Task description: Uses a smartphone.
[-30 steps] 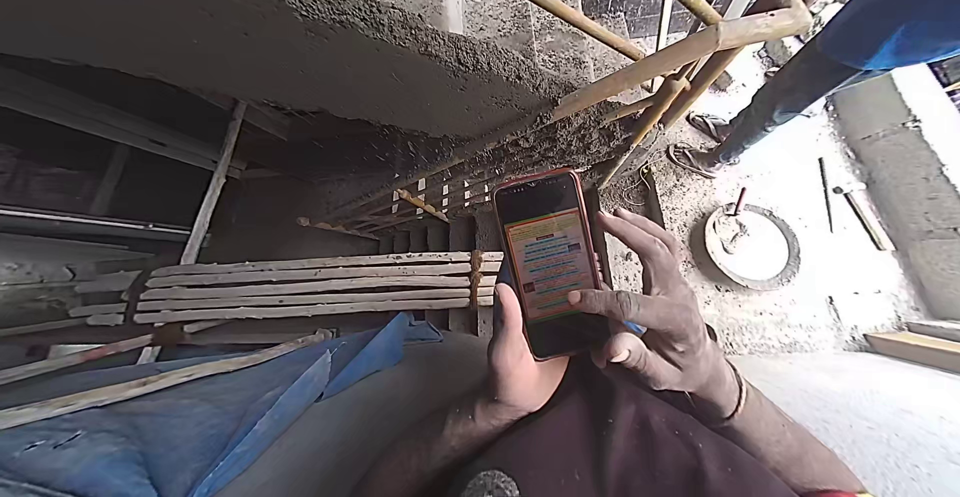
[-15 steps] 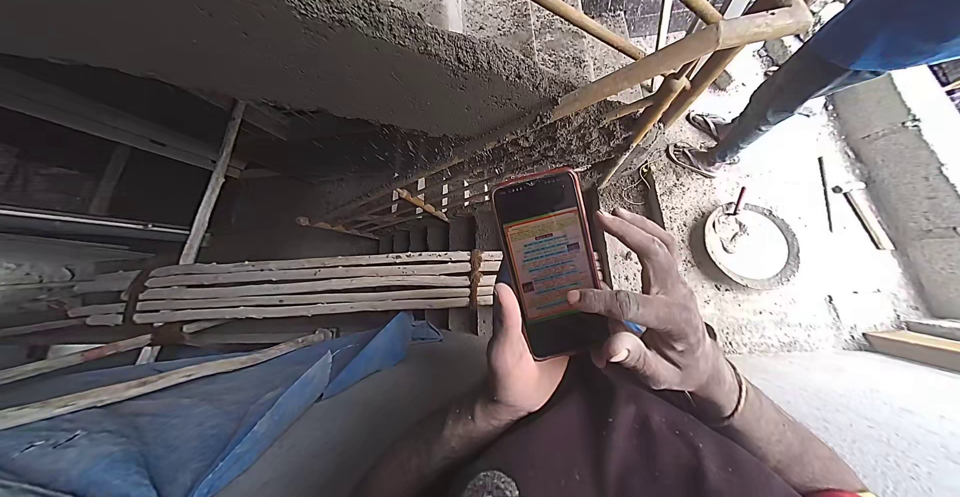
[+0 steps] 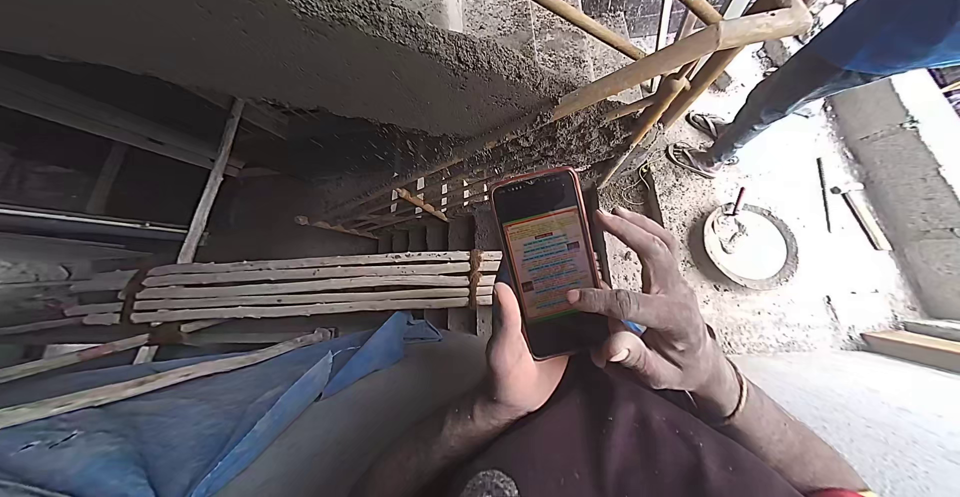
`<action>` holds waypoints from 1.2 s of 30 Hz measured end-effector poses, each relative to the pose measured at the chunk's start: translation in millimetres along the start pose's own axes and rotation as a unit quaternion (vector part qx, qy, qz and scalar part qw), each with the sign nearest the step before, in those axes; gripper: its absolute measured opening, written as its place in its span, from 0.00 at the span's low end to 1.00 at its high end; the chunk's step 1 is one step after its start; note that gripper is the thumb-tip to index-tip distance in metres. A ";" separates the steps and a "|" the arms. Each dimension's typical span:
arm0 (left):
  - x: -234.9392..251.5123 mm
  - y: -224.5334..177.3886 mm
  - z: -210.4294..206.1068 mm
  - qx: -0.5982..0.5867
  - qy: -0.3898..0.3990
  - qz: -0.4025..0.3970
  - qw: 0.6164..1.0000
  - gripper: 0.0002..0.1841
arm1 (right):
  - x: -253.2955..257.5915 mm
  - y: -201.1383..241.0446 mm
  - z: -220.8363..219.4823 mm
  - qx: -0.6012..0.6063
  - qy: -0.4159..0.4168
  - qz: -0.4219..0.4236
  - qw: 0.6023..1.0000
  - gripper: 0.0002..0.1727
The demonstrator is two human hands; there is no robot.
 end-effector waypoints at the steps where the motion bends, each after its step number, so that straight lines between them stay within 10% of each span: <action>1: 0.1 0.1 -0.1 -0.001 -0.001 -0.001 1.000 0.32 | 0.1 0.0 0.1 0.000 -0.001 0.001 1.000 0.27; 36: -0.8 0.1 4.3 0.003 -0.013 -0.003 1.000 0.32 | -1.0 -0.1 -0.8 -0.002 -0.002 -0.001 1.000 0.27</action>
Point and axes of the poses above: each hand's wrist, its own x-axis towards the middle knuckle, its own z-axis out of the back of the hand, y = z × x, the point moved 8 cm from there along x, towards the middle knuckle, and after that the axes turned 10 degrees about -y, right-handed, at the moved point
